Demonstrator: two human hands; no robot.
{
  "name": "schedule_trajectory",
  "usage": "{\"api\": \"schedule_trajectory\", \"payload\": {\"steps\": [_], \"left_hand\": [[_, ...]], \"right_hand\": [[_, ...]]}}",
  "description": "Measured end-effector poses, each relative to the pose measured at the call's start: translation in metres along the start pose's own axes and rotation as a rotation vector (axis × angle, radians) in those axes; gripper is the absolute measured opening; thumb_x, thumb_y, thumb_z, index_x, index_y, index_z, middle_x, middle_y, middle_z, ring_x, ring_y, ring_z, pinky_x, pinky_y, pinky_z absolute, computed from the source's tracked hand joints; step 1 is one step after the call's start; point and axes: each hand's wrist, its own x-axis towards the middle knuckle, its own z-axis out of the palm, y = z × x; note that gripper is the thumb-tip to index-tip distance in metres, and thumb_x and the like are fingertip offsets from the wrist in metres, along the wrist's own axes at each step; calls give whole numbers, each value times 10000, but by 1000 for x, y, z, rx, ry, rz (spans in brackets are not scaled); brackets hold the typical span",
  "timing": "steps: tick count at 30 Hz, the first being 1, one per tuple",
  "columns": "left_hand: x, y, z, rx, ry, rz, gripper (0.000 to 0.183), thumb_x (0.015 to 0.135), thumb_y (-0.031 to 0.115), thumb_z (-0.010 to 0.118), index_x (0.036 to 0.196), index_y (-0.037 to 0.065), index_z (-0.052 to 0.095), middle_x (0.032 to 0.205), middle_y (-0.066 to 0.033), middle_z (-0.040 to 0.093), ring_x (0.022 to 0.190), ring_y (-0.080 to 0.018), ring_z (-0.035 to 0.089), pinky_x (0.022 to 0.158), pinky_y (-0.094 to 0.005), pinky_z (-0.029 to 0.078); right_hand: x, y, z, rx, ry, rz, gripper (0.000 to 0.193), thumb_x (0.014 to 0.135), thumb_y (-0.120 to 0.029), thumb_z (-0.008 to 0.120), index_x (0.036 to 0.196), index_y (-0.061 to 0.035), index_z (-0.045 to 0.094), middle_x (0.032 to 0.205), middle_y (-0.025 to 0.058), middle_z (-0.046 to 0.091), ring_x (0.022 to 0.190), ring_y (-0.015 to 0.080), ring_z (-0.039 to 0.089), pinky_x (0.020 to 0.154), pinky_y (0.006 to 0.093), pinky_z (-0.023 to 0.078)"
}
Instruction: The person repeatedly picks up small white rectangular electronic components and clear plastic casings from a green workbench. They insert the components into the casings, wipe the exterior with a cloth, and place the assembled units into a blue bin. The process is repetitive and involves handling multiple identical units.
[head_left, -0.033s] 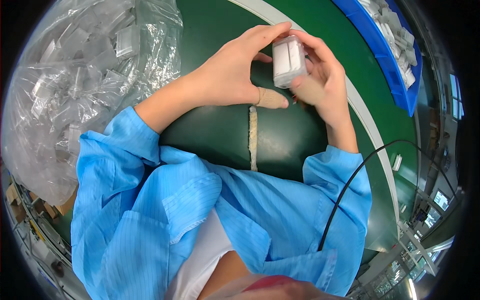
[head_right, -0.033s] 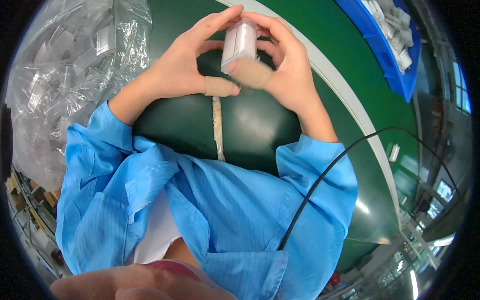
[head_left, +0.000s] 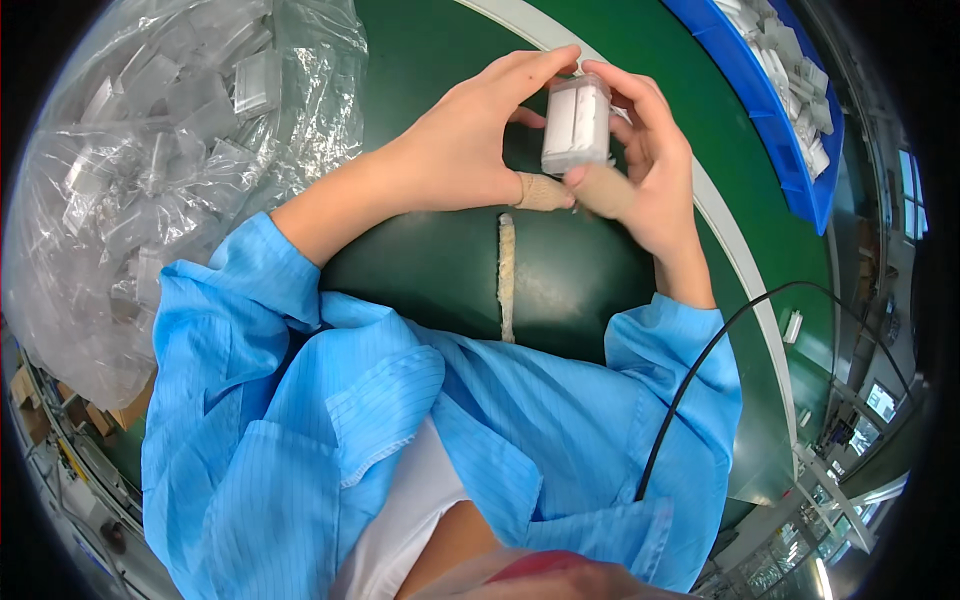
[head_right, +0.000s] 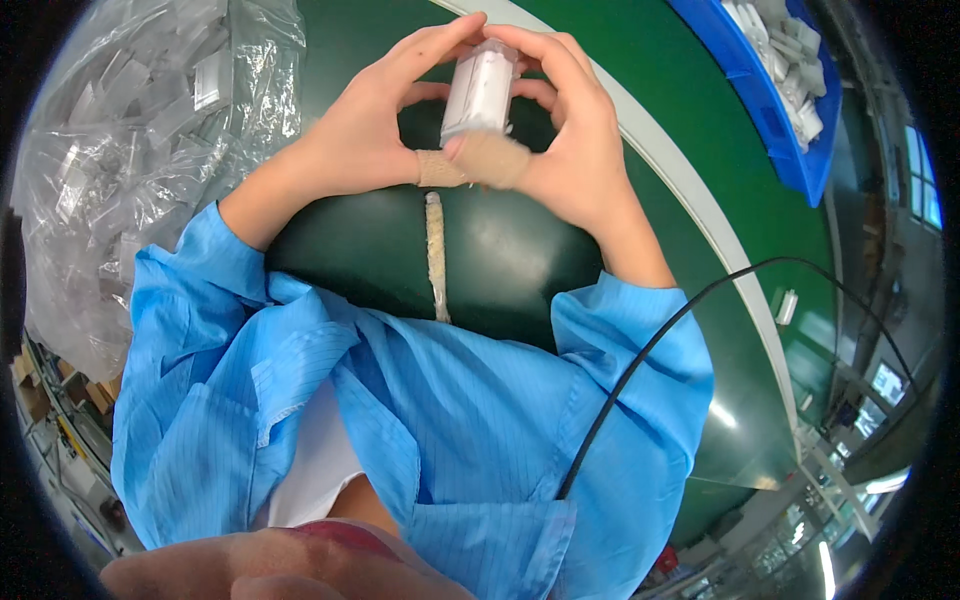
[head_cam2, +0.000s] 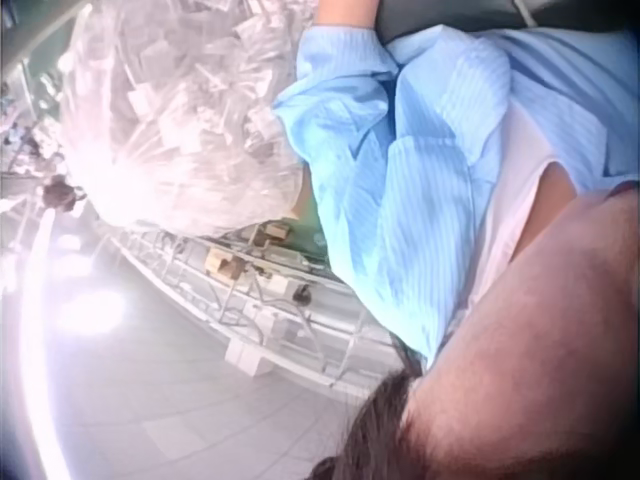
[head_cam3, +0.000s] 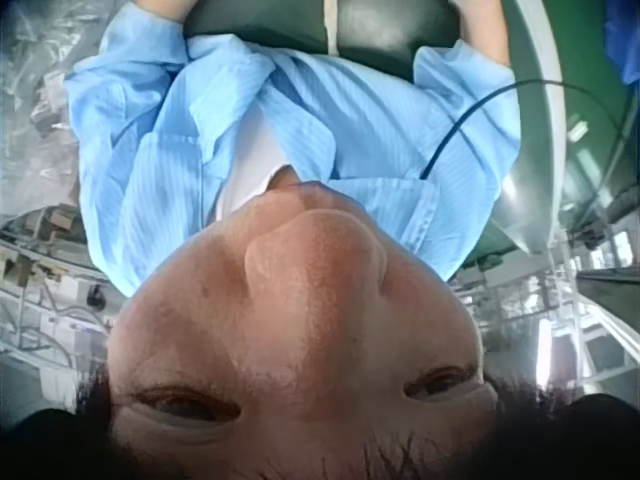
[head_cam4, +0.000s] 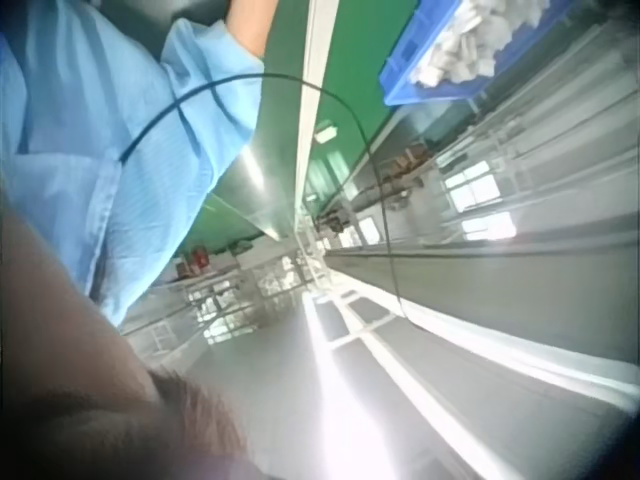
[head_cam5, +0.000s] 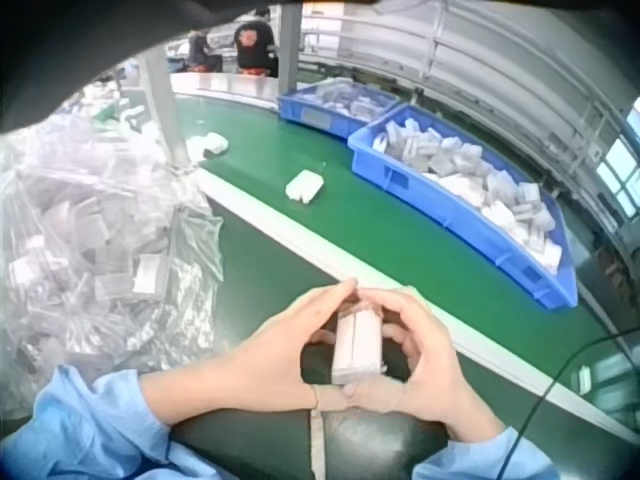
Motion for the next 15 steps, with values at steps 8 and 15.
{"api": "schedule_trajectory", "payload": {"steps": [8,15], "left_hand": [[-7,-4,5,304,63,185,757,606,134,797,1264,22,439,1168,-160,550,1053,-321,564,872,-384,498],[-7,2,8,356,70,155,741,592,184,808,1237,34,475,1122,-142,596,1011,-294,604,863,-371,505]], "right_hand": [[-1,-12,5,-463,-12,-242,734,568,-396,847,1136,-46,540,938,76,510,794,195,515,631,300,454],[-4,-11,8,-544,5,-244,665,598,-370,820,1101,-35,542,885,69,523,738,178,489,624,280,427]]}}
